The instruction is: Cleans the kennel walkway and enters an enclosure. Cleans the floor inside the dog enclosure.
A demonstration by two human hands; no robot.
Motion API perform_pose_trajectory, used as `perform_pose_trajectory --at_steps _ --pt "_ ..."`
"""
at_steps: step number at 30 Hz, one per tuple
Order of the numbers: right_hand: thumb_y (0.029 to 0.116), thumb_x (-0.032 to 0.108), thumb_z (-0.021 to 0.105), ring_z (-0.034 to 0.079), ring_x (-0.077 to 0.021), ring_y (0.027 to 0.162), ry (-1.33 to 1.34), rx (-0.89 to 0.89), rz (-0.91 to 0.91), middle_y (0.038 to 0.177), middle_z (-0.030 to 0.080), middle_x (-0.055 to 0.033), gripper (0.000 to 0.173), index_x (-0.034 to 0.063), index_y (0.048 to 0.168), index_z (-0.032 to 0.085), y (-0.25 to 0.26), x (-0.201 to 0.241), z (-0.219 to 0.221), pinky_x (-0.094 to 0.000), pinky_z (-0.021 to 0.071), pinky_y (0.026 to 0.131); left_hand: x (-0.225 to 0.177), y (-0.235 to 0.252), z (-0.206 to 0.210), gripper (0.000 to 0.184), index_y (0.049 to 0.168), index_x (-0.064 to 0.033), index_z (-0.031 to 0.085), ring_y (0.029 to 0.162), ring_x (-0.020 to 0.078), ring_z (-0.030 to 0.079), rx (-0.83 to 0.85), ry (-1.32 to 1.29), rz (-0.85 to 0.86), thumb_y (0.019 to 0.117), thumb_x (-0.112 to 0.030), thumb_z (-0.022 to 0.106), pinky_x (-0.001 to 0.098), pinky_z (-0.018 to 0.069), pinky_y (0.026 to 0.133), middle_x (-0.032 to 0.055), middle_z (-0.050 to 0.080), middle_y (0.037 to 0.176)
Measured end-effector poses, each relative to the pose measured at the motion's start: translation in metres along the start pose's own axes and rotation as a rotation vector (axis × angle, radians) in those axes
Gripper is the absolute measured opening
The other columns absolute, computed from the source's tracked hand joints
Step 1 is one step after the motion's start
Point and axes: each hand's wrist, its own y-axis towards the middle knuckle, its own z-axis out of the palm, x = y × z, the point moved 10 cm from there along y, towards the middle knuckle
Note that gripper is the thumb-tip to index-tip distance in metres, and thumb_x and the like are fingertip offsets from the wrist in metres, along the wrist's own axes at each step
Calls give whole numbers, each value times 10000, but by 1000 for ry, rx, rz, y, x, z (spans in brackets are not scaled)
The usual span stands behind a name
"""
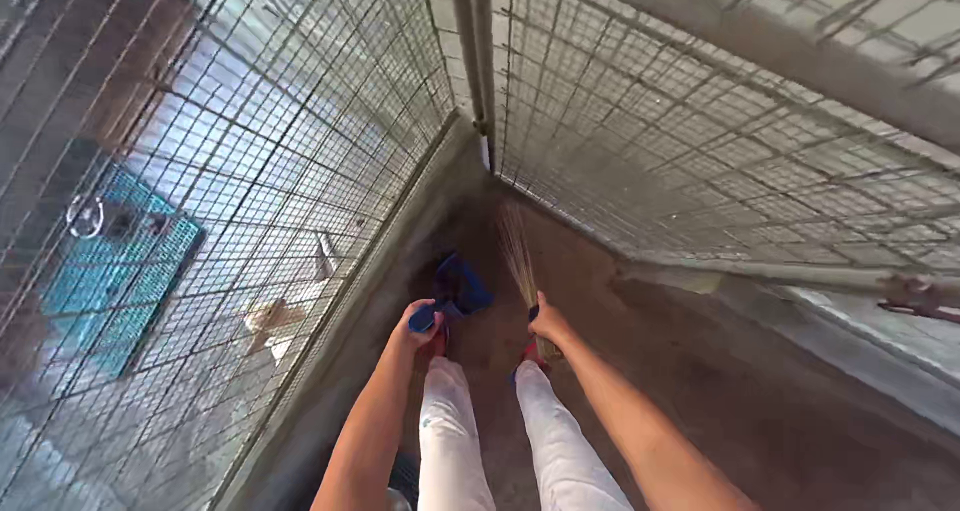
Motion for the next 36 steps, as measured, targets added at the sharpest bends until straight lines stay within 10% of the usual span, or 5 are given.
perform_pose_trajectory --at_steps 7,12,15,23,36 --pt "852 125 774 519 -432 1358 -75 314 1 1468 508 -295 1103 107 1657 20 -14 22 142 -592 422 1110 5 -5 -40 364 903 -74 555 501 88 622 103 38 -85 1074 -246 284 175 504 447 44 633 652" --pt "790 82 830 482 -478 1368 132 189 -16 1483 488 -310 1055 125 1646 215 -69 4 102 -641 387 1115 3 -20 -89 347 987 -62 555 540 79 632 179 201 -270 1065 -248 272 166 516 471 50 646 726" --pt "806 90 807 437 -482 1404 319 36 87 1531 424 -317 1087 131 1659 135 -63 -13 88 -644 377 1121 -7 -24 -97 314 990 -64 543 528 77 618 166 382 -331 1070 -236 294 170 509 463 44 630 723" --pt "832 132 793 511 -423 1363 510 200 148 1478 500 -288 1106 91 1653 53 -54 55 232 -586 416 1116 0 -12 -69 212 1017 -66 510 524 91 600 169 723 -326 1069 -180 339 198 511 467 44 597 707" --pt "808 158 788 553 -407 1317 952 146 163 1431 539 -283 1109 90 1650 70 -79 43 306 -585 451 1077 24 -17 -59 244 954 -29 499 466 97 560 59 1132 -378 1051 -123 295 193 461 405 55 563 643"
